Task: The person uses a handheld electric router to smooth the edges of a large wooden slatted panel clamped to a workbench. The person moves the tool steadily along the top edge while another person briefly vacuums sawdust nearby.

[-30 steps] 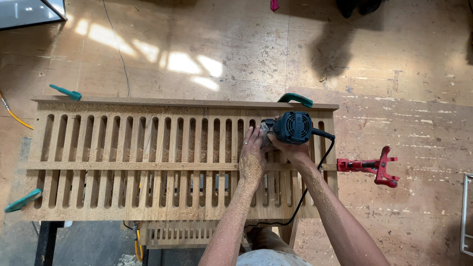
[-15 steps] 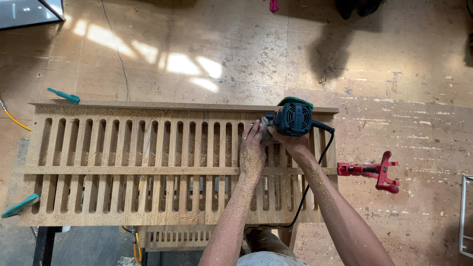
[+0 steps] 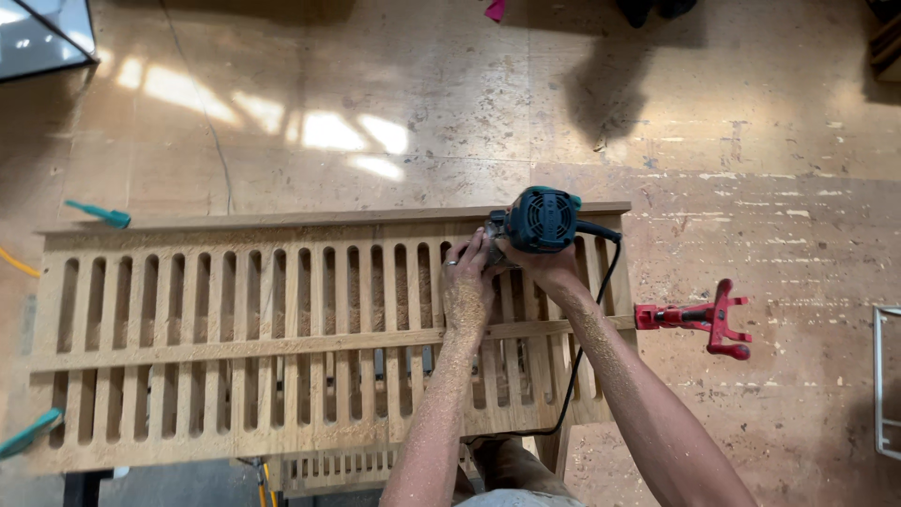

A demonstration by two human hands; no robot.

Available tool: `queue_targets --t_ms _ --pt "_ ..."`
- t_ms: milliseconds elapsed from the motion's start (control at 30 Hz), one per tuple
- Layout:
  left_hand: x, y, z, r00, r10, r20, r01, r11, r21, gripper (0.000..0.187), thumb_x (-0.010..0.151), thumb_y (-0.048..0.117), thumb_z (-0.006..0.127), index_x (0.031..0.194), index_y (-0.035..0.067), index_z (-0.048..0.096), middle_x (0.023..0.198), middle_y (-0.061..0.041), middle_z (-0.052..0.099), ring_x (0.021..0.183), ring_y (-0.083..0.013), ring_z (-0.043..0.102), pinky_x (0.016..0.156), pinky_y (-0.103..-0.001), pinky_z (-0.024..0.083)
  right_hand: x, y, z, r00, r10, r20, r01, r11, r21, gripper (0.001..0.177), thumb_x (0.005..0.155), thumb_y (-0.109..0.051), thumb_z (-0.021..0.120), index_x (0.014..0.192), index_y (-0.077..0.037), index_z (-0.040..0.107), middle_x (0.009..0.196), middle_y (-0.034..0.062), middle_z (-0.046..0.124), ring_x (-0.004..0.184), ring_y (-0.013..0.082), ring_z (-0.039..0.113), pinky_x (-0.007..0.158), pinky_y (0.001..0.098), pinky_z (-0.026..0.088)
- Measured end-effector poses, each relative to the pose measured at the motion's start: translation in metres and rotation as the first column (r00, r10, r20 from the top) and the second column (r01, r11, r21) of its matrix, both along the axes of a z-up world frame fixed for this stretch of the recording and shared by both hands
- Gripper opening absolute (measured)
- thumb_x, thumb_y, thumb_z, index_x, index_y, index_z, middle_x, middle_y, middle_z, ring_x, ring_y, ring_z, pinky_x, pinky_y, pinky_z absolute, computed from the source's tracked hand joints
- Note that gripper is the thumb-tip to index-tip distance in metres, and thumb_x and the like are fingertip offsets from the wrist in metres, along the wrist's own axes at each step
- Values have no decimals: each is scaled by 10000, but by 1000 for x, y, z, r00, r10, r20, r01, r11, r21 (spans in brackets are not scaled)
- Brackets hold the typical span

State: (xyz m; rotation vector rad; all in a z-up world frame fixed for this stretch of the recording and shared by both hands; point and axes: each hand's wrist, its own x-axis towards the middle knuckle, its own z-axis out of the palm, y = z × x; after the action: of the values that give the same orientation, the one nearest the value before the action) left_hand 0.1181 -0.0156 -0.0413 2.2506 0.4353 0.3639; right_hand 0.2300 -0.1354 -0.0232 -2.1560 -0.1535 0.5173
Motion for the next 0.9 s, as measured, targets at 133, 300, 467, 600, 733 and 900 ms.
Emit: queue_targets --t_ms 133,300,467,600,733,900 --pt "1 2 -3 1000 -14 3 14 999 35 571 834 351 778 1358 166 647 1471 80 591 1239 -220 528 1119 -354 481 -3 -16 5 996 60 -61 -48 984 173 925 975 -482 938 1681 -92 484 1615 291 572 1447 590 582 1133 872 560" --pt "1 -4 16 986 -9 -164 18 998 58 551 898 395 717 1418 261 595 1523 179 521 1300 -182 456 1162 -428 411 -5 -25 23 996 82 -47 -69 973 219 921 973 -448 946 1690 -129 464 1627 281 564 1476 585 560 1155 877 547" --pt "2 -8 23 955 -50 -291 85 990 110 586 949 342 674 1491 188 514 1618 131 401 1357 -224 396 1170 -477 395 -2 -28 21 996 85 -24 -76 960 269 1098 920 -488 994 1715 -68 364 1629 332 518 1478 637 525 1193 930 460" --pt "-10 -12 51 933 -78 -350 124 986 111 657 949 316 641 1554 193 417 1669 123 294 1405 -243 344 1213 -510 334 -1 -30 12 997 80 8 -79 956 284 1112 910 -498 1008 1701 -57 363 1623 345 516 1476 654 512 1195 949 430" --pt "-17 -19 64 938 -83 -336 165 960 225 686 891 255 627 1538 117 444 1655 18 344 1441 -267 333 1256 -526 226 -10 -38 11 997 61 44 -71 954 292 1052 921 -472 1008 1690 -99 394 1598 311 548 1466 625 541 1190 930 455" --pt "-29 -23 60 941 -104 -321 199 939 281 724 829 212 589 1530 104 446 1645 -7 360 1487 -266 293 1276 -529 156 -31 -36 28 996 57 65 -76 941 331 1020 953 -458 983 1682 -76 382 1596 316 537 1467 617 545 1211 923 445"
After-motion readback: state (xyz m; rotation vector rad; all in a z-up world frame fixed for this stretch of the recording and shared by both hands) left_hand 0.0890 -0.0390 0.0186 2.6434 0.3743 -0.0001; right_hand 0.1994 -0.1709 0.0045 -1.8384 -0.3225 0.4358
